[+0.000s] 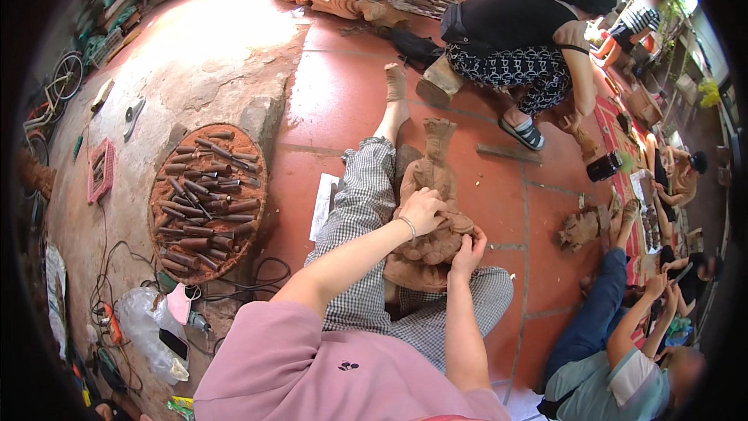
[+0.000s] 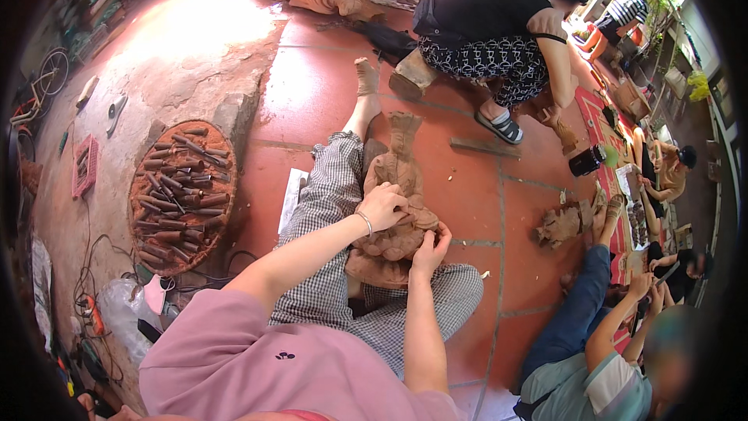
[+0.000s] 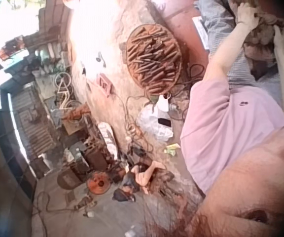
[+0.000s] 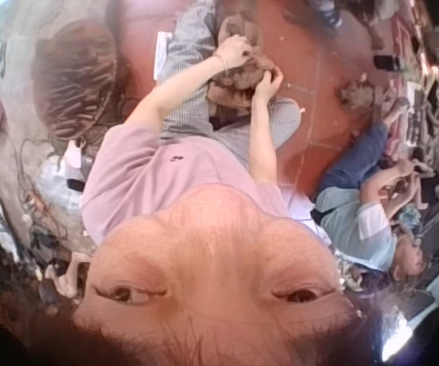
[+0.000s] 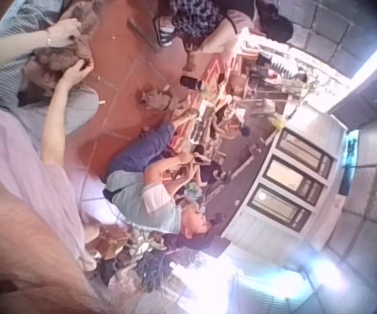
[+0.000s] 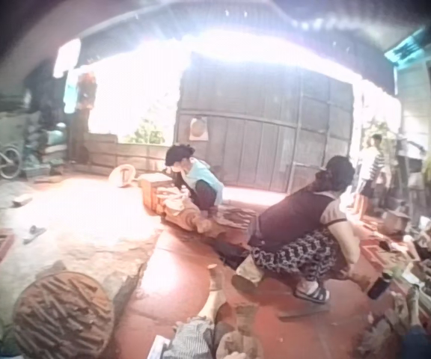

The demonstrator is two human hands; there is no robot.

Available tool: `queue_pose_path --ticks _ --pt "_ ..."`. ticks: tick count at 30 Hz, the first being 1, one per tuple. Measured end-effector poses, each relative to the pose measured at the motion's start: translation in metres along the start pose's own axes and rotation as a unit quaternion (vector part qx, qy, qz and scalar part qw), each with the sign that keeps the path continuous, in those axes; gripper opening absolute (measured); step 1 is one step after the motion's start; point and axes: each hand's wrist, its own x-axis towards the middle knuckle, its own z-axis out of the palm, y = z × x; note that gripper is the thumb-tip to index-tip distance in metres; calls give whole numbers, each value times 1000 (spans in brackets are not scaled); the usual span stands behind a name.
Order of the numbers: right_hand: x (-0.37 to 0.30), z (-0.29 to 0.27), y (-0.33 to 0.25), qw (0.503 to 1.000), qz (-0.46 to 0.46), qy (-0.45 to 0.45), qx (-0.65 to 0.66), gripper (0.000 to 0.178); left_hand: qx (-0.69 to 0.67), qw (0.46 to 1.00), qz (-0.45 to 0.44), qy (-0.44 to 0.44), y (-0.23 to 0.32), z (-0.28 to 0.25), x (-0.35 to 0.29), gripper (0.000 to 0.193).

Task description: The person sits on the floor and carves a wooden figurine by hand, shaping and smoothing its surface. The person rotates the figurine to work on different sides and continues refining the details throughout the clip.

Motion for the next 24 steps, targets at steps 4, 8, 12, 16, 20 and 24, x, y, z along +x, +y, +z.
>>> queue_pose_path --ticks 4,8,12,16,20,24 --pt "-1 0 2 1000 -15 1 24 27 -31 999 29 8 2 3 0 7" --pt "0 1 4 999 -30 -3 19 26 -51 998 44 6 -4 -3 -2 8" --pt "1 1 3 1000 -15 5 2 27 -36 999 25 7 2 -6 -2 7" --pt "-1 2 -5 1000 4 8 -1 29 -17 1000 14 -1 7 -5 -1 5" --pt "0 1 -3 1000 -2 13 -15 30 -12 1000 23 17 8 -5 -1 7" --pt "-1 2 -3 1000 -2 13 -8 30 -15 1000 19 18 8 -5 -3 8"
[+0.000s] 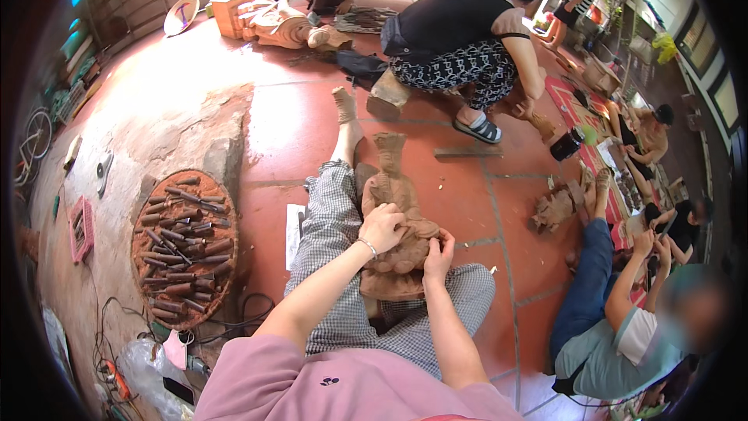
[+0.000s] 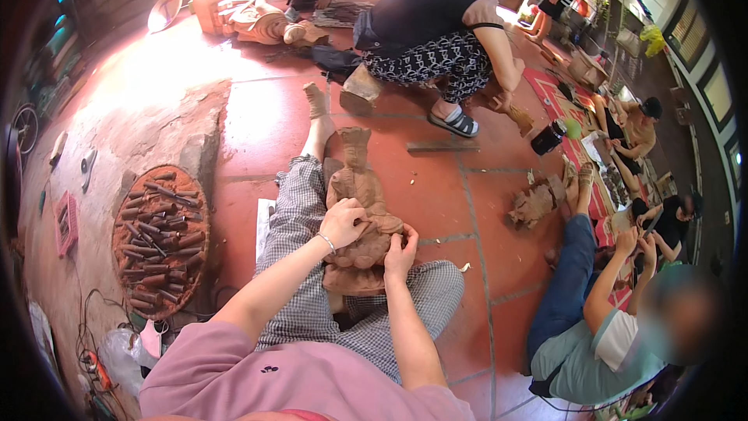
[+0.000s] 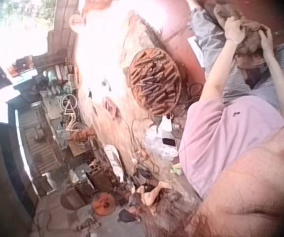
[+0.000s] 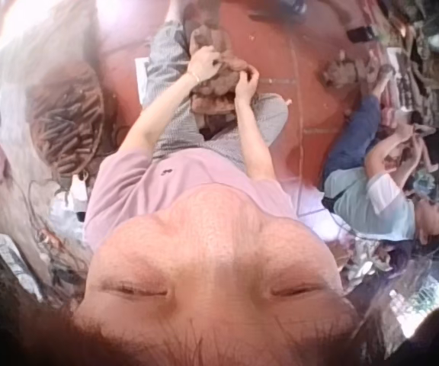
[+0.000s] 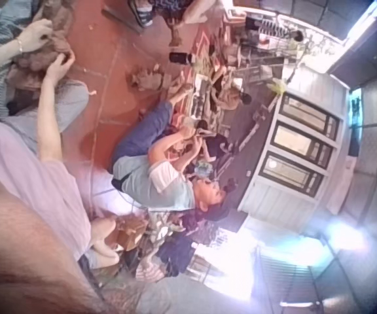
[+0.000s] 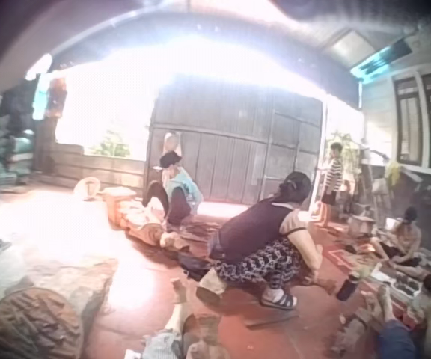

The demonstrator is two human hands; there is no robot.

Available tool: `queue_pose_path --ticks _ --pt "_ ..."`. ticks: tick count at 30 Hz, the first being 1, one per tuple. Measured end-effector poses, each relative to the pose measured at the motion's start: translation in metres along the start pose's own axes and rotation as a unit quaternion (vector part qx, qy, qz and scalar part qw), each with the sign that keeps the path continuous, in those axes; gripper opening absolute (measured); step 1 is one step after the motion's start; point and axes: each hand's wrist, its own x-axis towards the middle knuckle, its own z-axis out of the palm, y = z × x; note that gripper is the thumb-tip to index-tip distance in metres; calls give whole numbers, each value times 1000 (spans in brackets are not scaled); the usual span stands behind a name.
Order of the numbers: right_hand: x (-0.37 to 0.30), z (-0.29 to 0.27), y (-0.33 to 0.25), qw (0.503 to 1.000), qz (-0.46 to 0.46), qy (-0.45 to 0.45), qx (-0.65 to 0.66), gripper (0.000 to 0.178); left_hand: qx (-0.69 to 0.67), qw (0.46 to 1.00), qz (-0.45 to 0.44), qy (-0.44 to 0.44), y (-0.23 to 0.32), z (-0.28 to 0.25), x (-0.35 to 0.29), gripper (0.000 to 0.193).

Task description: The person sits on the floor and carves a wooden figurine by hand, shaping and smoothing its surface. The person rotates the figurine to work on different sides and continues refining the details throughout the clip.

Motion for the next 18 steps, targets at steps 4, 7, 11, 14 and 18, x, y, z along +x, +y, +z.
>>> queue_pose_path --ticks 4,7,11,14,18 --pt "0 -1 1 1000 1 0 15 29 -1 1000 -4 -8 0 2 -1 10" --pt "-1 -1 -1 1000 4 -5 24 28 6 1000 -2 -4 1 1 -1 9" --pt "-3 0 -4 1000 8 -11 23 29 13 1000 9 5 -5 5 -3 9" --pt "-2 0 -1 1000 7 -14 25 30 12 1000 10 8 -5 5 -3 9" --pt "-2 -1 -2 1000 12 -5 6 30 20 1000 -18 -16 2 -1 0 9"
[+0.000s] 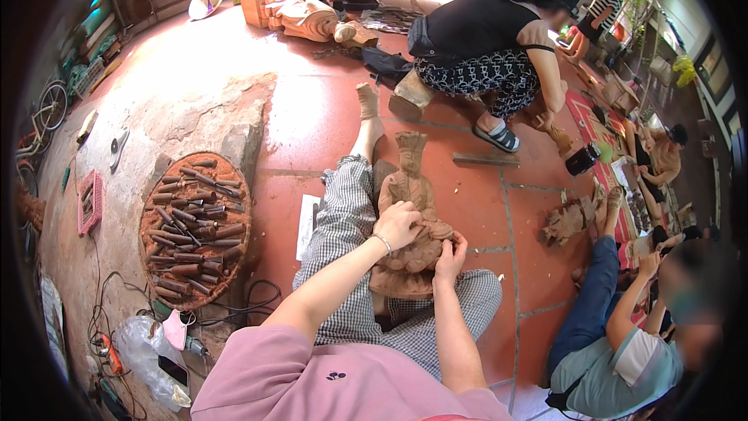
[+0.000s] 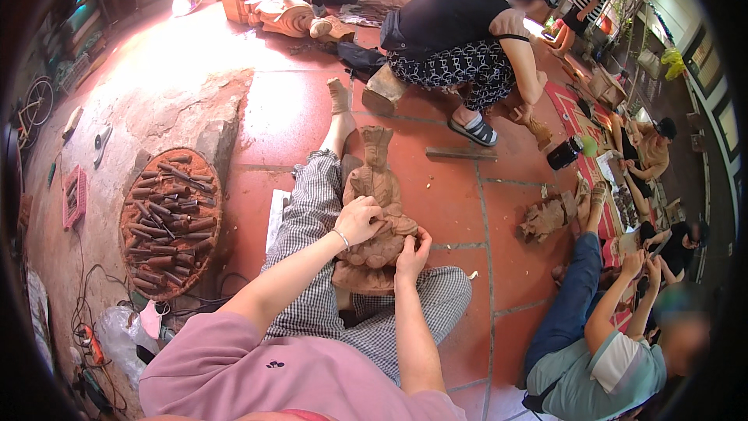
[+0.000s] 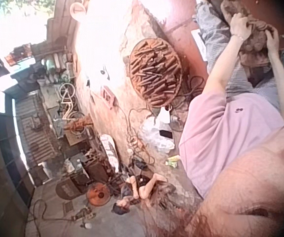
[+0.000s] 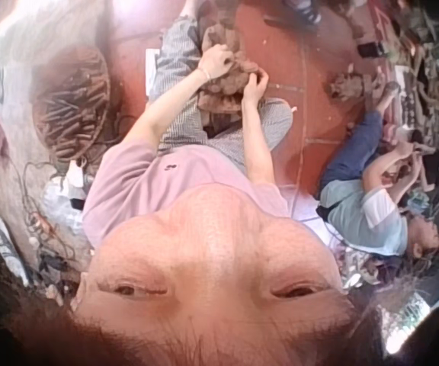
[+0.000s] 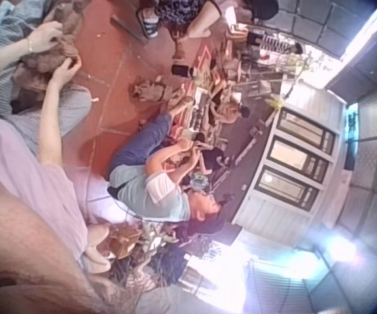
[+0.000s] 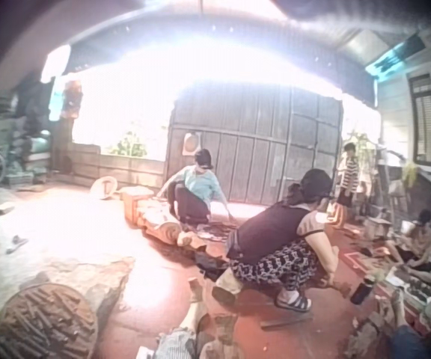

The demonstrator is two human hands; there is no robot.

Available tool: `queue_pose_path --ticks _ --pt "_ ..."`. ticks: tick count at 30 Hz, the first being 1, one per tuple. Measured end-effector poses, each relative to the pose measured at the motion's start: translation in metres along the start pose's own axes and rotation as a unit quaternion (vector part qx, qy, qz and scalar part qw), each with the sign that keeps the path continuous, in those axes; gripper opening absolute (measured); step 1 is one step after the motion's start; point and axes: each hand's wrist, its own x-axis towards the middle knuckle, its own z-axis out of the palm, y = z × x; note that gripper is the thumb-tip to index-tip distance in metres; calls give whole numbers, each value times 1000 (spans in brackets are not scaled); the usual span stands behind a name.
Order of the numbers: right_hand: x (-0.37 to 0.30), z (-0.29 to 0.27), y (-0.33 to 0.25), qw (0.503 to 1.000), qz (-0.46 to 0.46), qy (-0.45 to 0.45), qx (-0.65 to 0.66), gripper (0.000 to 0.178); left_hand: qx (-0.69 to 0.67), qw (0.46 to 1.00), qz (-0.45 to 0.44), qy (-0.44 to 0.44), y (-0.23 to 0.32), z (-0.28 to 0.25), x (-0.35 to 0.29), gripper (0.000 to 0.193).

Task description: The person sits on the floor and carves a wooden figurine by hand, shaping and smoothing its surface. The person rotates the figurine to work on different sides and continues refining the details throughout the clip.

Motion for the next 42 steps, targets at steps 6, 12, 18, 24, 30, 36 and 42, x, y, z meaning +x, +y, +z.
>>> queue_pose_path --ticks 6,12,18,24,30,36,42 --pt "1 1 5 999 -25 -12 20 29 -30 996 80 20 -17 3 1 5" --pt "1 3 -4 1000 -13 -1 -25 30 -3 998 49 -33 -12 -1 10 8" --pt "-2 -1 -8 1000 0 -6 -2 30 -1 999 40 -34 -10 3 8 8" --pt "4 0 5 999 -35 2 -31 30 12 999 29 -11 -12 -2 4 10" --pt "2 0 2 1000 -15 3 4 29 -3 1000 18 11 -6 6 3 8" --pt "2 0 4 1000 -16 8 -9 30 14 1000 25 -1 -15 -8 -1 4" --pt "4 2 6 1000 -22 3 6 30 23 1000 1 11 -5 15 6 8"
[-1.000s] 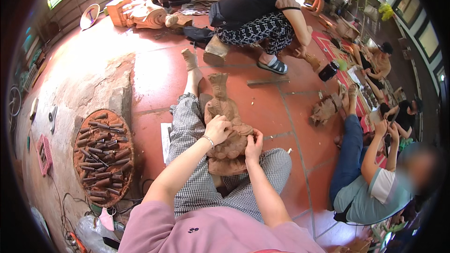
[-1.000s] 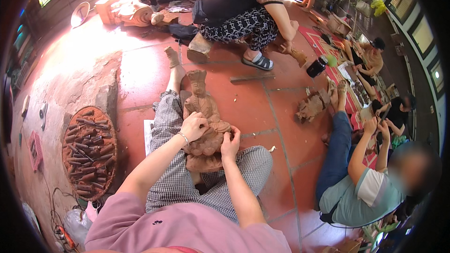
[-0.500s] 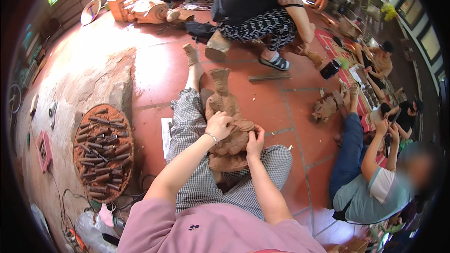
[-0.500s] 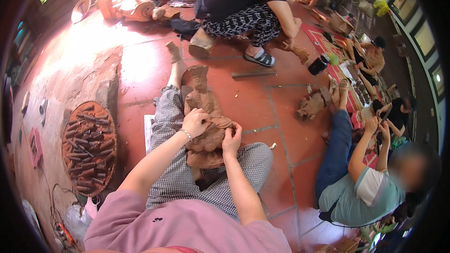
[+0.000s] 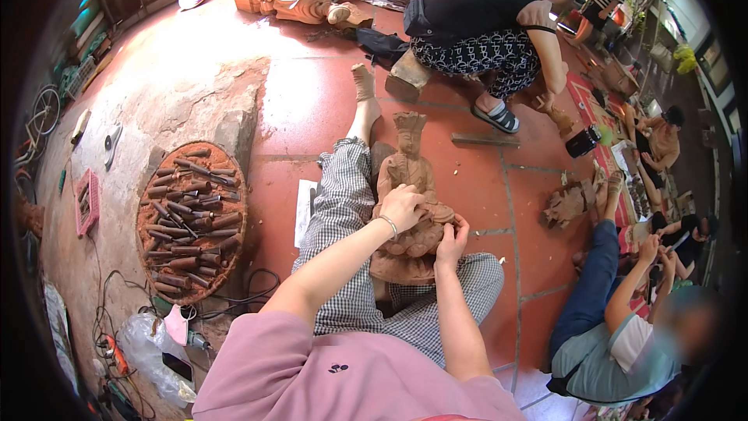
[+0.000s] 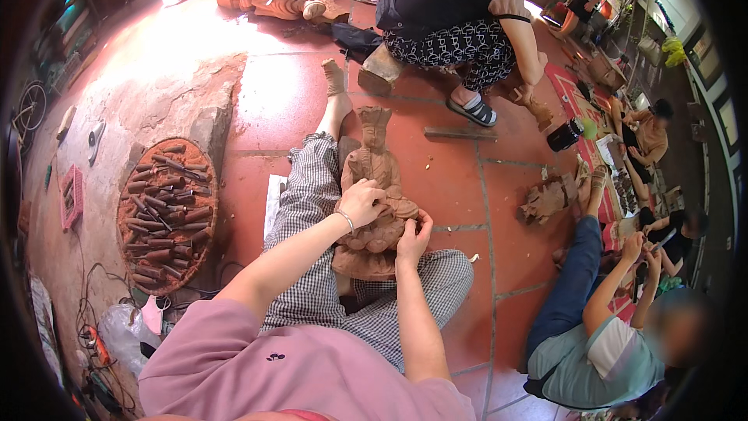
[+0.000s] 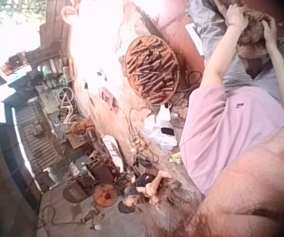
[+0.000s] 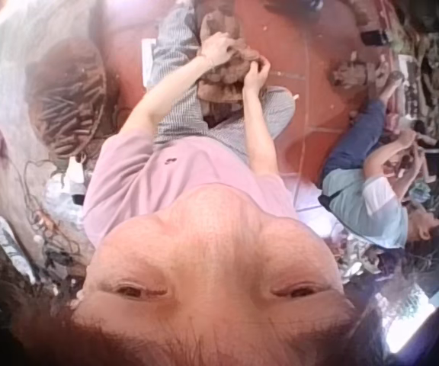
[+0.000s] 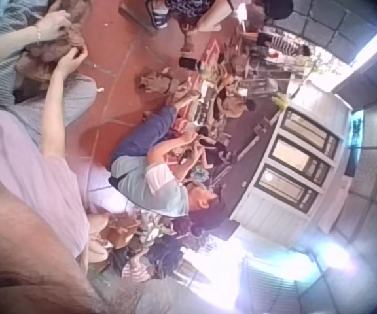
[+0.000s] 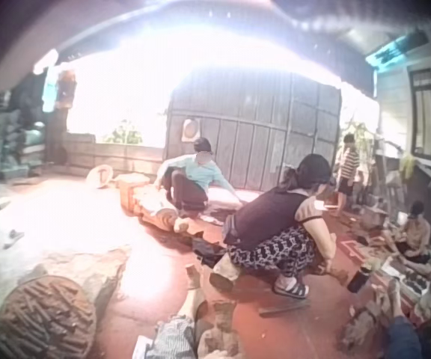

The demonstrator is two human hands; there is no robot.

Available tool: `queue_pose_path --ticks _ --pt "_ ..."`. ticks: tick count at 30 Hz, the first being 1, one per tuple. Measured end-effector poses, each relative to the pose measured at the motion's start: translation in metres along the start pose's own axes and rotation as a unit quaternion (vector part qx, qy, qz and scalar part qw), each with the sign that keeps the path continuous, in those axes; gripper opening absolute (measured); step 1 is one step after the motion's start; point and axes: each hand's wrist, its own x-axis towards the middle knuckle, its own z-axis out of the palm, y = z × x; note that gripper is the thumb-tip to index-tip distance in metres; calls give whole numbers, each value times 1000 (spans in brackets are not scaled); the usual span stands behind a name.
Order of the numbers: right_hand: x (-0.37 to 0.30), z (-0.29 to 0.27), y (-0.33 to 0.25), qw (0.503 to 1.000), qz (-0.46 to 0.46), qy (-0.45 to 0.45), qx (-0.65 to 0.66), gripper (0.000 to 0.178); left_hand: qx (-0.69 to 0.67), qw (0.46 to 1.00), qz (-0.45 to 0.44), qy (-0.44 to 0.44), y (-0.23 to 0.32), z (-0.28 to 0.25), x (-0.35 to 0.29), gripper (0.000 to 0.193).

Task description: The person sits on the floor and carves a wooden figurine by hand, shaping and smoothing its surface. The person rotates the figurine to work on different sides and continues refining the details throughout the clip.

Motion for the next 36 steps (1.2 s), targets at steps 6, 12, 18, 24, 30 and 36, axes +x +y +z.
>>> queue_pose_path --ticks 6,12,18,24,30,36 --pt "-2 -1 -9 1000 13 -2 -15 30 -14 999 3 -43 -10 -21 -6 9" --pt "-4 1 -6 1000 15 -10 4 29 1 1000 15 -6 -3 -6 1 4" --pt "-2 -2 -5 1000 11 -7 -18 30 -21 999 19 -15 -8 -7 -2 4" --pt "-2 2 -7 999 -2 3 -38 29 -45 995 14 -89 -23 -16 6 6" --pt "1 -4 -3 1000 -1 -8 -6 30 -45 995 13 -93 -11 -8 14 6" --pt "-1 -1 2 1000 -14 -3 -27 29 -34 996 29 -76 -35 -13 5 8"
